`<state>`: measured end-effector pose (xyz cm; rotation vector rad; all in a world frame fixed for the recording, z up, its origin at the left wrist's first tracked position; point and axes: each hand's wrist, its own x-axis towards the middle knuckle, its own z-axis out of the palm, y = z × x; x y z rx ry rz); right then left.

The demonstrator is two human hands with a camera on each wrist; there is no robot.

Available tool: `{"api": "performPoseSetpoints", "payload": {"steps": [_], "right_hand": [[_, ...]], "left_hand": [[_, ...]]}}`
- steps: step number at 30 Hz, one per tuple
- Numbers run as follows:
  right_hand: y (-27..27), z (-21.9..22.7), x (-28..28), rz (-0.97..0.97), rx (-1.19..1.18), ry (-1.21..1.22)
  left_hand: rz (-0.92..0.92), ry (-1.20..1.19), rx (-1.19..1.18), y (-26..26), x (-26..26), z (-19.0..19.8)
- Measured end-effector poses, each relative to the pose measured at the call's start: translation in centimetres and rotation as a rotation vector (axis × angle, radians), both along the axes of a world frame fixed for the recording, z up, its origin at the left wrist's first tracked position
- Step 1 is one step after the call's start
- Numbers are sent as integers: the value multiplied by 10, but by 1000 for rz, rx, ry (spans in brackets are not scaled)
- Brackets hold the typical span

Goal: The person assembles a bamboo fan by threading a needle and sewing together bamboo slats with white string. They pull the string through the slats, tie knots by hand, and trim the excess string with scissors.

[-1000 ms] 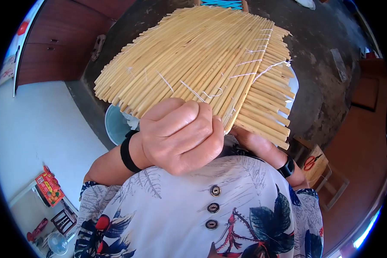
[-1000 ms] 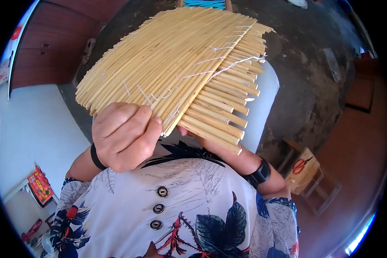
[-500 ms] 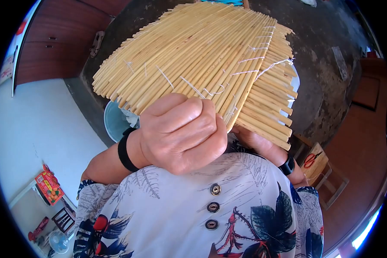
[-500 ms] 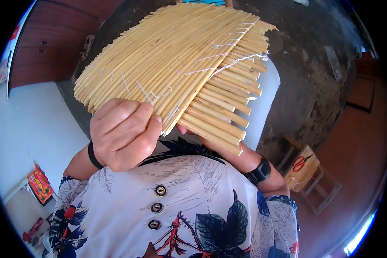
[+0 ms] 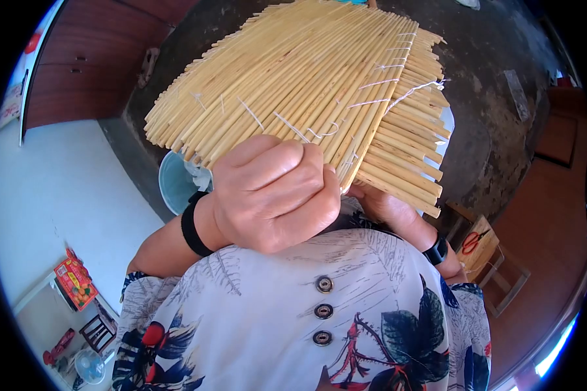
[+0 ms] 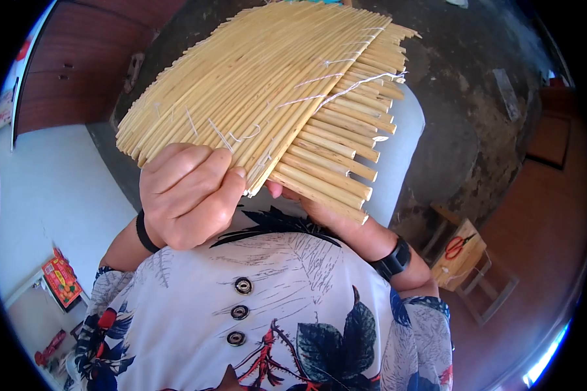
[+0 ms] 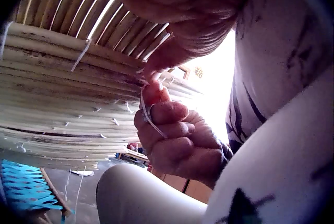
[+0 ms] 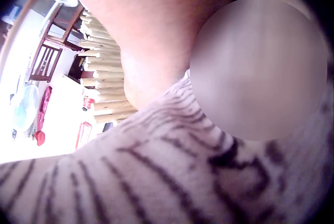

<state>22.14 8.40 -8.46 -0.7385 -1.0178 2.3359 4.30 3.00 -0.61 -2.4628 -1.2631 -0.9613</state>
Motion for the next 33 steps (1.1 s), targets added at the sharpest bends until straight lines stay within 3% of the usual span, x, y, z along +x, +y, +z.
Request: {"api": "performPoseSetpoints", "payload": {"steps": [4,8,14,19,33], "right_hand": [[5,1,4,90,171,-102],[3,11,1,51,133,-79],[3,10,-3,132,287,-152],[-7,-1,-11,-21,39,-21],[-11,-8,-13,-38,-34,32]], "left_hand": [[0,-6,-2,0,0,-4],[20,-24,31,-3,-3,-11],[30,-15,-5,-8,-5,-7],[33,-26,32,-8,-5,-11],[28,-33,2,-9,-7,-8]]}}
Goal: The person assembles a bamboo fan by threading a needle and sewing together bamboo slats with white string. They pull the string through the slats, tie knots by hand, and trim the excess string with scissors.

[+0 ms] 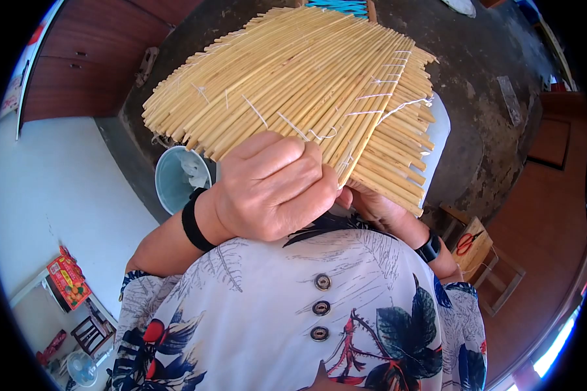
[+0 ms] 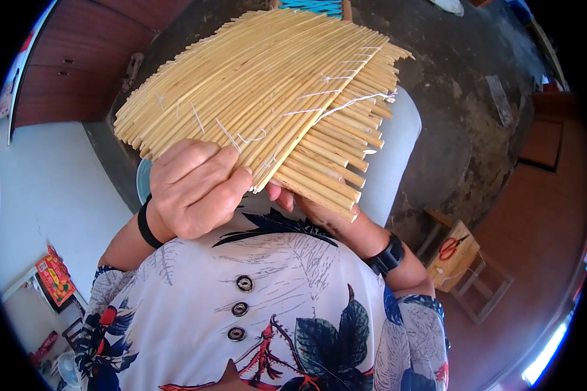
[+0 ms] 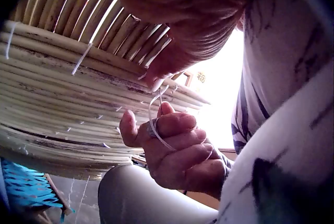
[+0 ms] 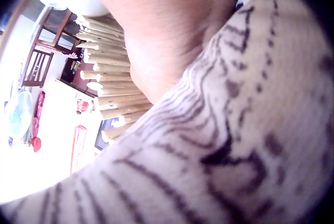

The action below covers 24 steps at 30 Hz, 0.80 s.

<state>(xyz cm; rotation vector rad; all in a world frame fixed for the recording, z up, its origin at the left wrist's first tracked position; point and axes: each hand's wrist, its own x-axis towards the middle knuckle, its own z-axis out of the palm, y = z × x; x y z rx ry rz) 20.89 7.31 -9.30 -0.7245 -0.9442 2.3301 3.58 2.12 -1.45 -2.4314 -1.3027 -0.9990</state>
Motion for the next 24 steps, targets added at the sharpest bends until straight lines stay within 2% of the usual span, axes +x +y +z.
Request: {"api": "performPoseSetpoints", "payload": {"steps": [2,4,5,7,11,13,14,19,21,22,23,24], "right_hand": [[0,-1,0,5,2,8],[-1,-4,2,1,166,-6],[-1,-5,2,3,167,-5],[-1,-7,0,-12,55,142],[1,5,1,66,86,153],[-1,8,1,28,-46,226],[4,3,4,122,-161,328],[10,11,5,223,-213,380],[18,5,20,-10,-515,297],[22,-10,34,-98,-357,80],[27,-24,50,-64,-240,135],[29,-22,60,-97,-219,120]], "left_hand": [[1,-5,-8,-1,-1,1],[3,-10,-17,-2,-1,1],[3,-22,-20,-4,0,-1],[3,-30,-16,-5,-1,-2],[-3,-14,23,-8,-5,-4],[-8,-8,33,-9,-7,-5],[-16,-26,31,-10,-7,-5],[-21,-42,11,-17,-21,-11],[17,-20,79,-12,-20,-19],[30,4,108,-12,-14,-19],[30,12,124,-12,-13,-20],[54,24,144,-12,-13,-20]]}}
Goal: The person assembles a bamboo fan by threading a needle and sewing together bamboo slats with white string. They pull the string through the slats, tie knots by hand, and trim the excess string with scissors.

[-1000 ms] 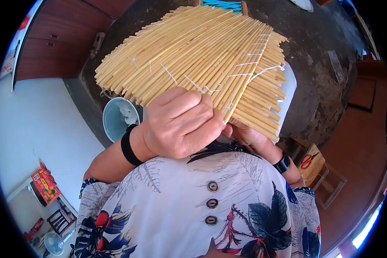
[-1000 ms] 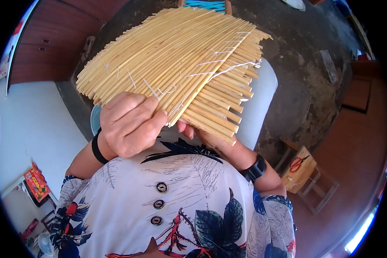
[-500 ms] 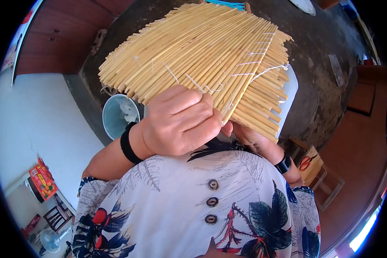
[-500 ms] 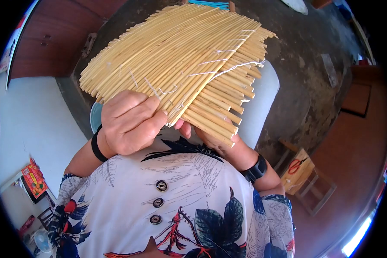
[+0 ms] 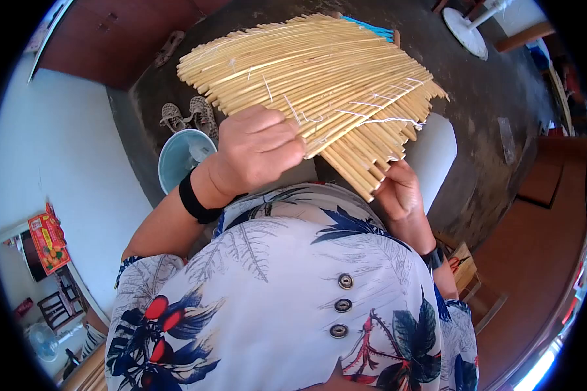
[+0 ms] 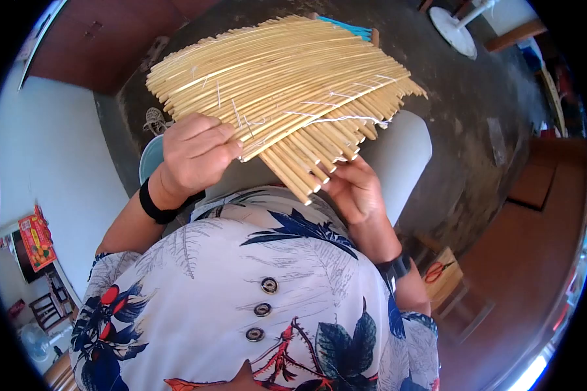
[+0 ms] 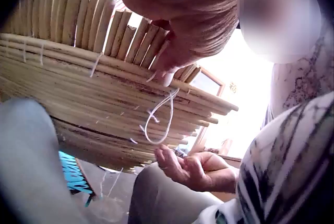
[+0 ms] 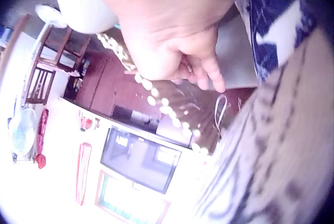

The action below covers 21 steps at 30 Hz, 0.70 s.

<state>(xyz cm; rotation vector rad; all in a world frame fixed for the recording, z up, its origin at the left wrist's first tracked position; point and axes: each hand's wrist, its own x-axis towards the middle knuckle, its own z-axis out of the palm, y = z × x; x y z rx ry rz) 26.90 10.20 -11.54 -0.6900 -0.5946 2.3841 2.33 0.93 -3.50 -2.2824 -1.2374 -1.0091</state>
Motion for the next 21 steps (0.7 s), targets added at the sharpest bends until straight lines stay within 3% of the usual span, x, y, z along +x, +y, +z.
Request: {"api": "performPoseSetpoints", "payload": {"steps": [2,4,7,8,11,13,15,17,19,21], "right_hand": [[2,0,22,-18,27,-13],[5,-2,35,-22,-89,209],[15,4,28,36,7,192],[14,8,19,-26,-1,0],[17,1,5,-27,95,-197],[16,6,2,-58,22,-193],[17,-3,3,-22,-45,-193],[18,-5,2,-15,-49,-180],[14,-6,2,-6,-53,-170],[14,-5,2,-8,-50,-142]], "left_hand": [[68,2,30,-2,2,-6],[77,3,54,-6,4,-13],[97,-17,70,-10,8,-24],[108,-37,36,-11,9,-25],[127,-71,36,-17,10,-18],[142,-88,46,-24,10,-13],[307,-406,85,-37,7,-11],[353,-514,-29,-45,3,-28],[208,-1130,-702,-47,1,-45],[139,-1101,-796,-37,13,-45]]}}
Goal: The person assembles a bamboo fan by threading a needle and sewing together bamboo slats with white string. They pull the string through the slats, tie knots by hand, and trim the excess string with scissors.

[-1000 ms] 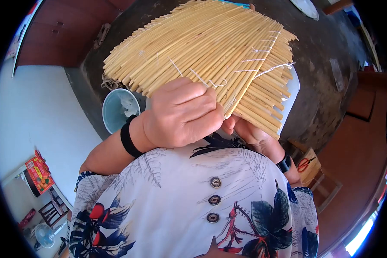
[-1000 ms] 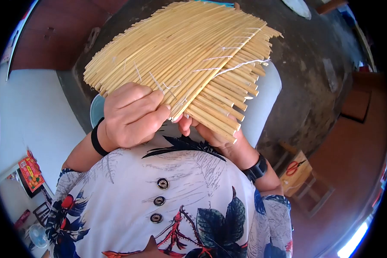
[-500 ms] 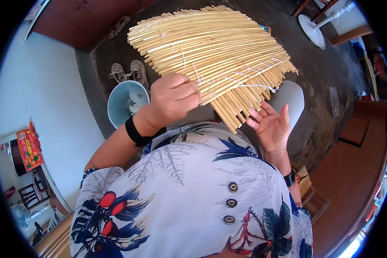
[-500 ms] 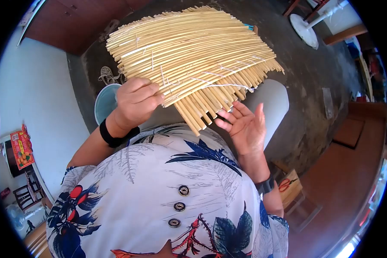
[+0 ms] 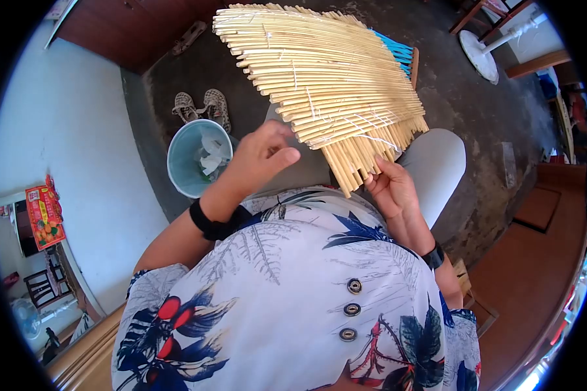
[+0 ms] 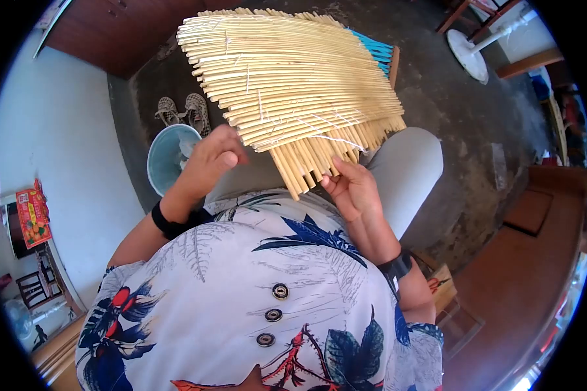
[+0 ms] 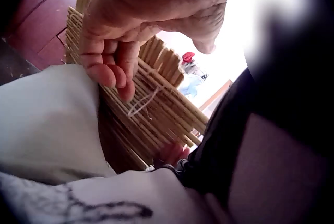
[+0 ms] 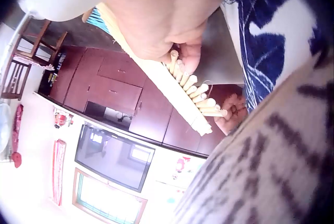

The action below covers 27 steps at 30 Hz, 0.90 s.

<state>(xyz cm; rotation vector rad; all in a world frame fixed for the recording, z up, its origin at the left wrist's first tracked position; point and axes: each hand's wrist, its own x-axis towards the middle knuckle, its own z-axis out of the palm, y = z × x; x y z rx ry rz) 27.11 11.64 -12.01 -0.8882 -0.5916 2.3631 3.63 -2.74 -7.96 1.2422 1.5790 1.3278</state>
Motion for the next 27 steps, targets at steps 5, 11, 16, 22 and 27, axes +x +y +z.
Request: {"api": "performPoseSetpoints", "payload": {"steps": [5,11,16,22,27], "right_hand": [[-7,2,-1,-12,-2,-13],[6,31,28,444,193,-278],[19,62,9,302,1085,-186],[18,71,-75,417,1270,-27],[15,61,-93,497,1169,104]], "left_hand": [[24,-124,-122,26,23,35],[141,-113,-97,29,23,22],[153,-149,-109,27,21,21],[121,-113,-151,16,10,26],[115,-189,-125,15,14,35]]}}
